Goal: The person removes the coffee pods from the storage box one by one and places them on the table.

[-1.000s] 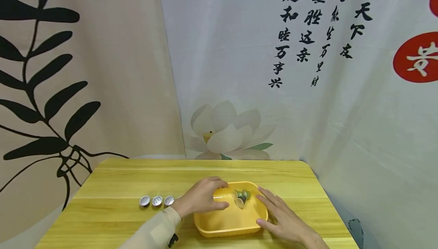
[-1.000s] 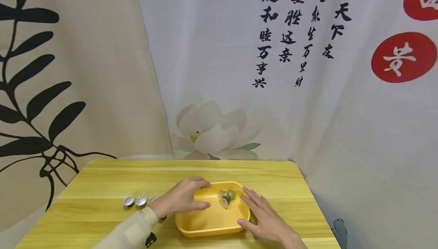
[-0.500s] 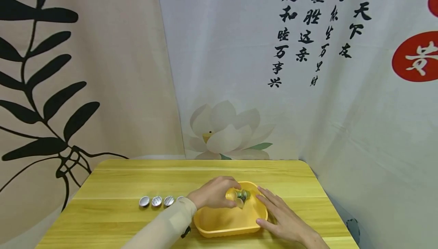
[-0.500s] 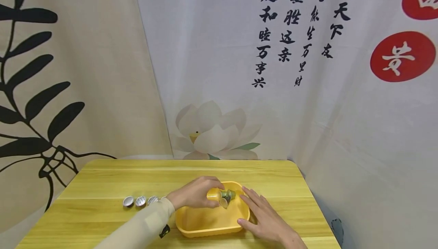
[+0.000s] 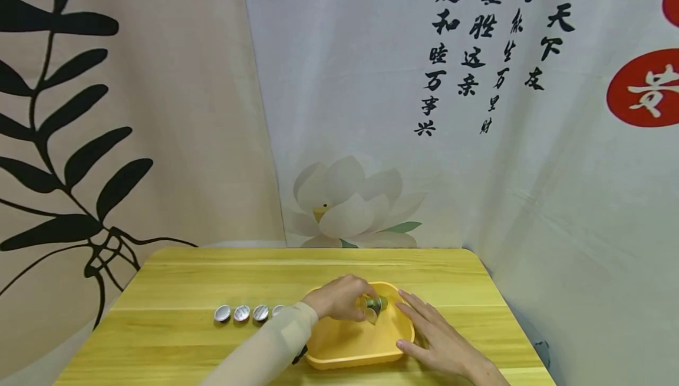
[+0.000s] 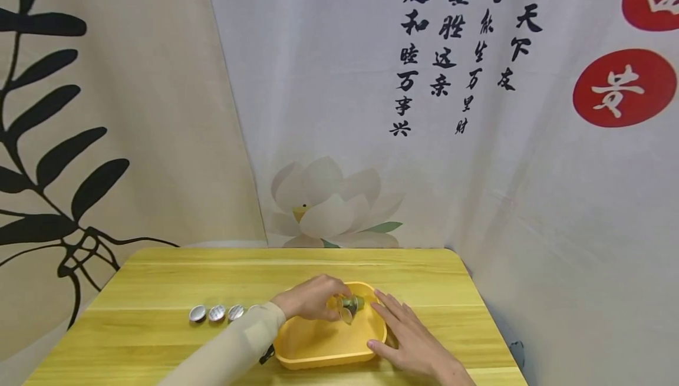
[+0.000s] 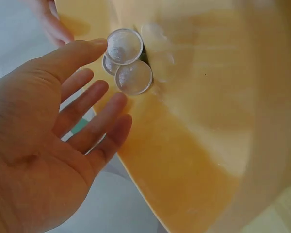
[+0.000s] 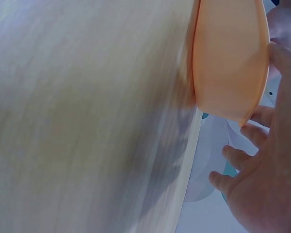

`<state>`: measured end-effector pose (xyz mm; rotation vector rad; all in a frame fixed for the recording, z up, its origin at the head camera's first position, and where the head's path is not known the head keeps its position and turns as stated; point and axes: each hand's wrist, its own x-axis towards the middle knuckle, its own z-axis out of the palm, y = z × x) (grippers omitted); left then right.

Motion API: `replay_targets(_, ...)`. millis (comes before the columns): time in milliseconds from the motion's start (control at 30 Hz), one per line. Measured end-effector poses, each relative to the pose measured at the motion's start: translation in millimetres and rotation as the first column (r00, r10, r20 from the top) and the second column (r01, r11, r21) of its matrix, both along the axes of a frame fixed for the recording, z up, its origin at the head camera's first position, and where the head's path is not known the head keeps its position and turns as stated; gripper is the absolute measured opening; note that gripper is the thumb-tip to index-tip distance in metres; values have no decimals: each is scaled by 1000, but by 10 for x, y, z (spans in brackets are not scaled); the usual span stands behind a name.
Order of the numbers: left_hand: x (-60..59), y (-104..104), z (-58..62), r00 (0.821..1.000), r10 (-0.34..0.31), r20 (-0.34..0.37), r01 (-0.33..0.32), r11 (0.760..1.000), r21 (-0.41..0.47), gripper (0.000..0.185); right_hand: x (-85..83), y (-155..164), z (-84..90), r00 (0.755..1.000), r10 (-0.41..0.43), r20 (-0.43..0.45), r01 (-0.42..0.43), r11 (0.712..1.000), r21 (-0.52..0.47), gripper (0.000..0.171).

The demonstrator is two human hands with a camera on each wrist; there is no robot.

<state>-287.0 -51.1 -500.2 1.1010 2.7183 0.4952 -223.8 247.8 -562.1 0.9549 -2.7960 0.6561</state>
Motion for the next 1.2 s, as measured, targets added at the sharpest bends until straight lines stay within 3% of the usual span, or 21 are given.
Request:
replay_targets(200,-29,43,-51,999,23,47,-19,997,-68,53,9,1,1,1000,-1,-3,1,1000,-1,73)
replay_targets(467,-42,48,-99,999,-1,35,5,994,-110,53,18,-8,19,1000,-8,-2,8,1000,-2,73)
replay_targets(800,-2,-5,-123,999,-9,49,13,996,-89,25,23,-6,31,1000,-7,14,7,1000,-9,73)
replay_targets(1200,26,-59,-170,998,-22,55,26,997,-79,15,16,-2,34,1000,4,20,-4,1000,-17,74)
